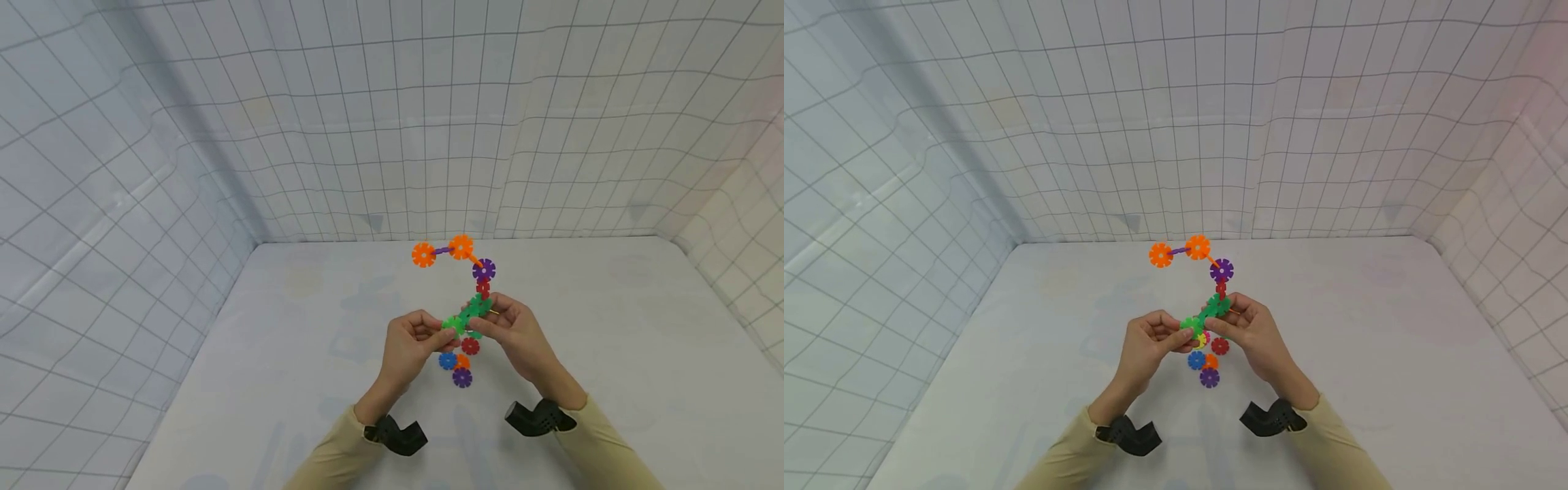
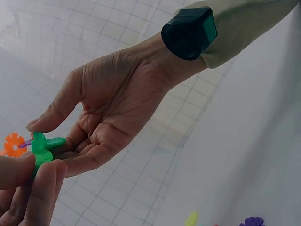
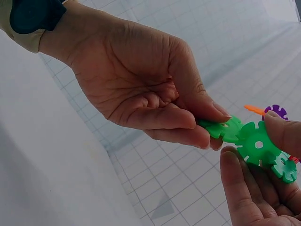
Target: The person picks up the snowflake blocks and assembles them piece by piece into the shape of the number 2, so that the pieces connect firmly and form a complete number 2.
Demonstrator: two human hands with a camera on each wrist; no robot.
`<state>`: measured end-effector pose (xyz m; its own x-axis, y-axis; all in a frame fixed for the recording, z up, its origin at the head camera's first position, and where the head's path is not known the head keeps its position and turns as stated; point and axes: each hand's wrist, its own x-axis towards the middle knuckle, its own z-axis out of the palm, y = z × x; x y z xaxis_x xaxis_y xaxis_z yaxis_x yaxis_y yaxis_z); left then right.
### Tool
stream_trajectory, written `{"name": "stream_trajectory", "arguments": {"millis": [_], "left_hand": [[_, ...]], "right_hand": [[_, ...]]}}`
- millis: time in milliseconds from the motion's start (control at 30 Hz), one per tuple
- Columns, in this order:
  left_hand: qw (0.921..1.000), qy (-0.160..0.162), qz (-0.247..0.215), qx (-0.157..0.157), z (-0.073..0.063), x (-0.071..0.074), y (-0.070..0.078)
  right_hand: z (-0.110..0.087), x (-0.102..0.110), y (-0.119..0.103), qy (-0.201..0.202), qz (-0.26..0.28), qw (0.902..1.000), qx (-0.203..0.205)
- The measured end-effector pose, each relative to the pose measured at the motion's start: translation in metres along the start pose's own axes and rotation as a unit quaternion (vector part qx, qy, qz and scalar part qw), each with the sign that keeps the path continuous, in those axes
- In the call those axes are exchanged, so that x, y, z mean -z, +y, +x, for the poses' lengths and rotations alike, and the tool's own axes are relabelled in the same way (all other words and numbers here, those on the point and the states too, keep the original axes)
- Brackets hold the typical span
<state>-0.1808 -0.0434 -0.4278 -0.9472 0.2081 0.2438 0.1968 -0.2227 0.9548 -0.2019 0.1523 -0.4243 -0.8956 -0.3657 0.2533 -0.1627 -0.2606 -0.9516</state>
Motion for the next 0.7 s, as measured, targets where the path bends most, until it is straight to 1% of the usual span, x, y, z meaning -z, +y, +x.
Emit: {"name": "stream_trajectory", "arguments": {"millis": [200,267,367,500,700], "left_hand": [[0.9990,0.033,-0.003,-0.029,-0.003,-0.007,-0.005],[0.9985,0.044,-0.007,-0.034,-0.003,-0.009,-0.007],[0.9974,0.055,-0.025,-0.038,-0.005,-0.012,-0.010],[0.9961,0.070,-0.048,-0.023,-0.007,-0.014,-0.013],[0.9907,0.100,-0.086,0.034,-0.007,-0.017,-0.017]], "right_hand": [[0.000,0.000,0.000,0.000,-0.008,1.0000,-0.001],[0.000,0.000,0.000,-0.002,-0.010,0.9999,-0.004],[0.000,0.001,0.000,-0.003,-0.013,0.9998,-0.013],[0.001,0.002,0.001,0.005,-0.025,0.9993,-0.027],[0.002,0.002,0.002,0.017,-0.035,0.9982,-0.046]]}}
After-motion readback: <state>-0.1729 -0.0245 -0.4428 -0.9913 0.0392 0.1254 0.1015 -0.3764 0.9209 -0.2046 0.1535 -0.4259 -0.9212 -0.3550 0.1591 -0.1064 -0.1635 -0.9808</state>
